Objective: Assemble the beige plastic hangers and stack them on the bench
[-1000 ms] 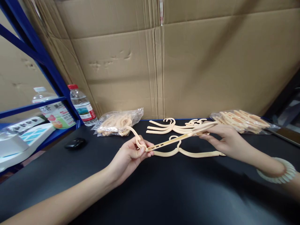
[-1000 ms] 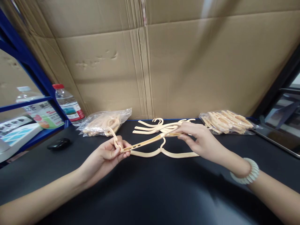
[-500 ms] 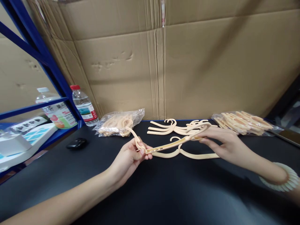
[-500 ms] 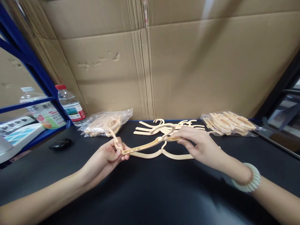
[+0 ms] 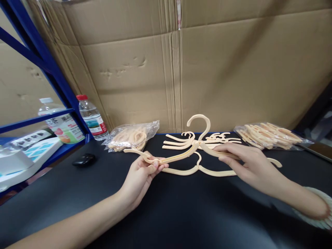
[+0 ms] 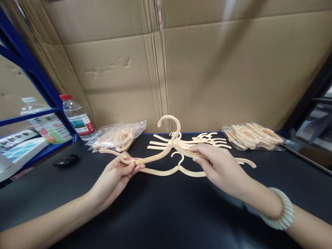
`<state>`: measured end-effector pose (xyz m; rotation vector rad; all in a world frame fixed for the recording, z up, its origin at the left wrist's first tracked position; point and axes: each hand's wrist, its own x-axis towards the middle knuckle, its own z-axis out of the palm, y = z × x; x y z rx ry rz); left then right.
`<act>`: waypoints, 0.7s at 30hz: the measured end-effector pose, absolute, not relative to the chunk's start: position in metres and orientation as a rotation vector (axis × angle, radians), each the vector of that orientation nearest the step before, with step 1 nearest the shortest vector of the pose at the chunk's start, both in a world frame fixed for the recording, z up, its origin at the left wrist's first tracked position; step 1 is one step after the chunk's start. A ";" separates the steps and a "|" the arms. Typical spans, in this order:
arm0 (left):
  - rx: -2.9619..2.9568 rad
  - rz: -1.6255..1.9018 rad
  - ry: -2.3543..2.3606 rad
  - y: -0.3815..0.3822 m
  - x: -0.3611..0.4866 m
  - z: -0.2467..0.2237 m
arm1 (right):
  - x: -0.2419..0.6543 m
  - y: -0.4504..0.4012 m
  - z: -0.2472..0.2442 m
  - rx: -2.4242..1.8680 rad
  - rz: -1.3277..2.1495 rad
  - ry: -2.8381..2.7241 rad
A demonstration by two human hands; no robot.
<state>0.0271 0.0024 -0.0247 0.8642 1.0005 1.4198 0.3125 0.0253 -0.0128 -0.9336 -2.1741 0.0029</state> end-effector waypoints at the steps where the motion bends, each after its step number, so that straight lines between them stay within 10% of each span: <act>1: 0.847 1.425 0.998 0.003 0.028 -0.025 | 0.313 0.026 -0.014 -0.958 0.017 -2.159; 14: 0.954 1.162 1.052 -0.008 0.034 -0.026 | 0.320 0.035 -0.015 -1.106 0.231 -2.088; 21: 2.508 0.852 0.716 -0.041 0.036 -0.024 | 0.319 0.023 -0.005 -1.241 0.413 -2.320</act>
